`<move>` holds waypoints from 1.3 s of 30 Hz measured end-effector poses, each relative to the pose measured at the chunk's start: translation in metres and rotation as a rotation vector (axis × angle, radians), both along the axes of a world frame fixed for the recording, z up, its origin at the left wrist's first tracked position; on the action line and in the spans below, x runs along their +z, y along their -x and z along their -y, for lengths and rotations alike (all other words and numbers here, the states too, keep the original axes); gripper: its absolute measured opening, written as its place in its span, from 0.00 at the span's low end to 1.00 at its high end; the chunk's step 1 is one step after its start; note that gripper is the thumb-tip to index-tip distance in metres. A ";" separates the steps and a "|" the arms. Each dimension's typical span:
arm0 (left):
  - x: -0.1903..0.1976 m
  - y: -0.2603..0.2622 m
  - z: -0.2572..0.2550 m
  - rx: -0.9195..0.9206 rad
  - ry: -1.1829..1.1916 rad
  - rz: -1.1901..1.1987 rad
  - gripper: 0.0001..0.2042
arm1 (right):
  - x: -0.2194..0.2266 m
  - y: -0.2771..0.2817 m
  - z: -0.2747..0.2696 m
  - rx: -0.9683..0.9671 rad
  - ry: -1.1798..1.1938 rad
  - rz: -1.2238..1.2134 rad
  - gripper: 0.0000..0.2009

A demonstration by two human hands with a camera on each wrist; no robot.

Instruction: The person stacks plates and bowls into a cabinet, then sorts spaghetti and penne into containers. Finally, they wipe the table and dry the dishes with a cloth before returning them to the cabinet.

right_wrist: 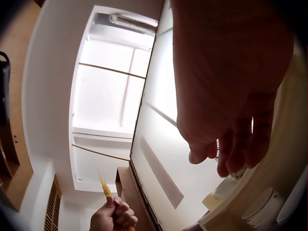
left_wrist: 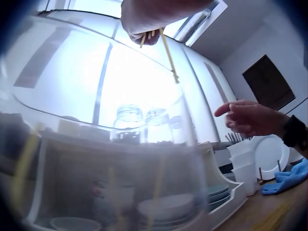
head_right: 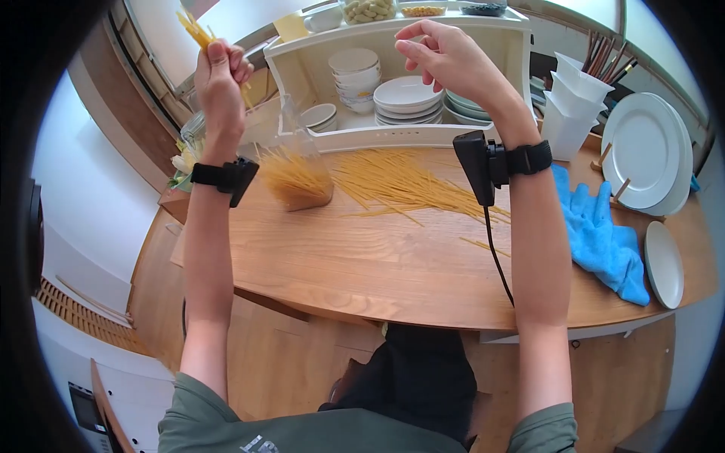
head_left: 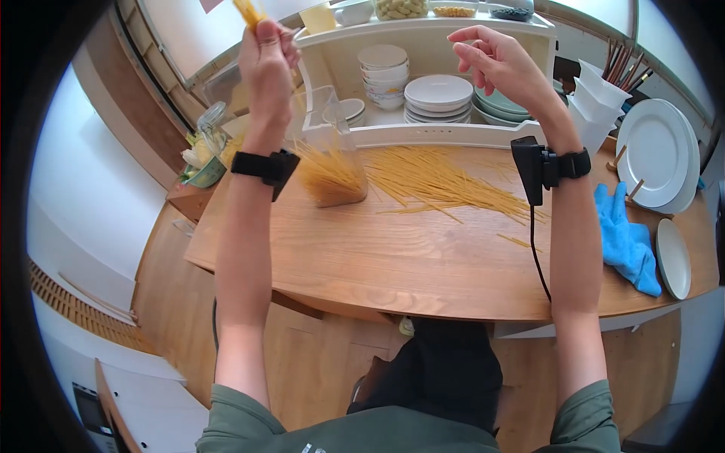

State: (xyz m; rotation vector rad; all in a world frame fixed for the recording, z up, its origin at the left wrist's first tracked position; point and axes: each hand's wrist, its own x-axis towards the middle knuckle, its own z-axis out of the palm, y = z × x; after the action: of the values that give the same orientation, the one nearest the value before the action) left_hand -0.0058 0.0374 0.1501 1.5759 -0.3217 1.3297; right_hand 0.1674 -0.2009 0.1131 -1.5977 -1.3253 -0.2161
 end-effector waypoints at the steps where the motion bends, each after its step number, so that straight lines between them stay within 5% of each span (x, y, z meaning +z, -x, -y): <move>1: 0.000 0.002 -0.011 0.018 0.003 -0.023 0.11 | 0.000 0.000 0.001 0.001 -0.008 -0.003 0.16; 12: 0.014 0.000 -0.051 0.074 0.084 0.070 0.13 | 0.000 0.001 0.002 -0.005 0.092 -0.038 0.15; 18: -0.014 0.000 -0.059 -0.043 0.126 -0.046 0.12 | 0.002 -0.002 0.007 -0.003 0.081 -0.023 0.14; 39: -0.021 0.027 -0.057 0.077 0.086 -0.513 0.08 | 0.005 -0.019 0.028 -0.100 0.168 0.012 0.15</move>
State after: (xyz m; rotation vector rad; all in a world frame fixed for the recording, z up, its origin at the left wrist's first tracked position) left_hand -0.0327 0.0947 0.1294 1.8014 0.1131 0.9349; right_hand 0.1868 -0.2286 0.1178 -1.8087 -1.3021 -0.1797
